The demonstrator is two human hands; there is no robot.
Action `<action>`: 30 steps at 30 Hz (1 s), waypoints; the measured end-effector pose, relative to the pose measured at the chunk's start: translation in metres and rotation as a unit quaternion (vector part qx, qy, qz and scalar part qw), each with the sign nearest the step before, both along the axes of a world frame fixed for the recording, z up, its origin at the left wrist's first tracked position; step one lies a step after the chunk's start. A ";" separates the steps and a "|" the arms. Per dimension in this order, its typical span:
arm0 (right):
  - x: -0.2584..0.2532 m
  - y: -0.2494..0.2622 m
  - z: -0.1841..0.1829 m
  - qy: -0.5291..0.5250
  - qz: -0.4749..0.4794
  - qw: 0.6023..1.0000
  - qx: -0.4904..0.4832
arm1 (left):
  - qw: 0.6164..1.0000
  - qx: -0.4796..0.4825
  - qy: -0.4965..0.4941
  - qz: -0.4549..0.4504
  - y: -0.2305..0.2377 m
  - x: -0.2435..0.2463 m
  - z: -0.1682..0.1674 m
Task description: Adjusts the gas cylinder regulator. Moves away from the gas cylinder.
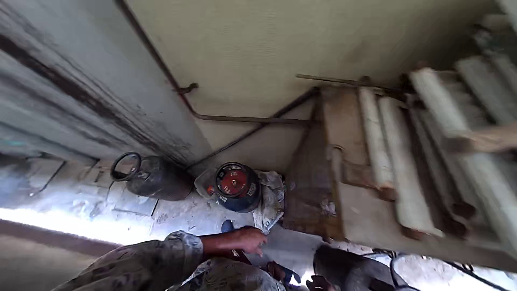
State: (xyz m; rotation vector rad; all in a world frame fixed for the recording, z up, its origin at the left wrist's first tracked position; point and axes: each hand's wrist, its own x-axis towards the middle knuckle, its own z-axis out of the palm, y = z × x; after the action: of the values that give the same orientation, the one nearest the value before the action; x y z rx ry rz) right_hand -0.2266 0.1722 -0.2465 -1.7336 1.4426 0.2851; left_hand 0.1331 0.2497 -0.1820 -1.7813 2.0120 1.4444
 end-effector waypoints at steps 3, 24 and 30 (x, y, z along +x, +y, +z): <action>0.101 0.023 0.015 -0.061 0.020 0.998 -0.028 | 0.987 0.009 -0.021 0.159 0.055 0.118 0.009; 0.601 -0.004 -0.053 0.022 0.266 0.963 -0.015 | 0.461 -0.219 -0.214 0.833 0.420 0.419 0.175; 0.678 0.027 -0.138 -0.008 -0.039 0.997 0.064 | 0.424 -0.357 -0.299 0.777 0.477 0.592 0.266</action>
State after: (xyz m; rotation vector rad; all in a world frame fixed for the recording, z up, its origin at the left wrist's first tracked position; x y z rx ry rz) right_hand 0.4513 0.1991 -0.3849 -1.5687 1.4460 0.3146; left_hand 0.7248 0.7272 0.0842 -3.8083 -0.0787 -0.7230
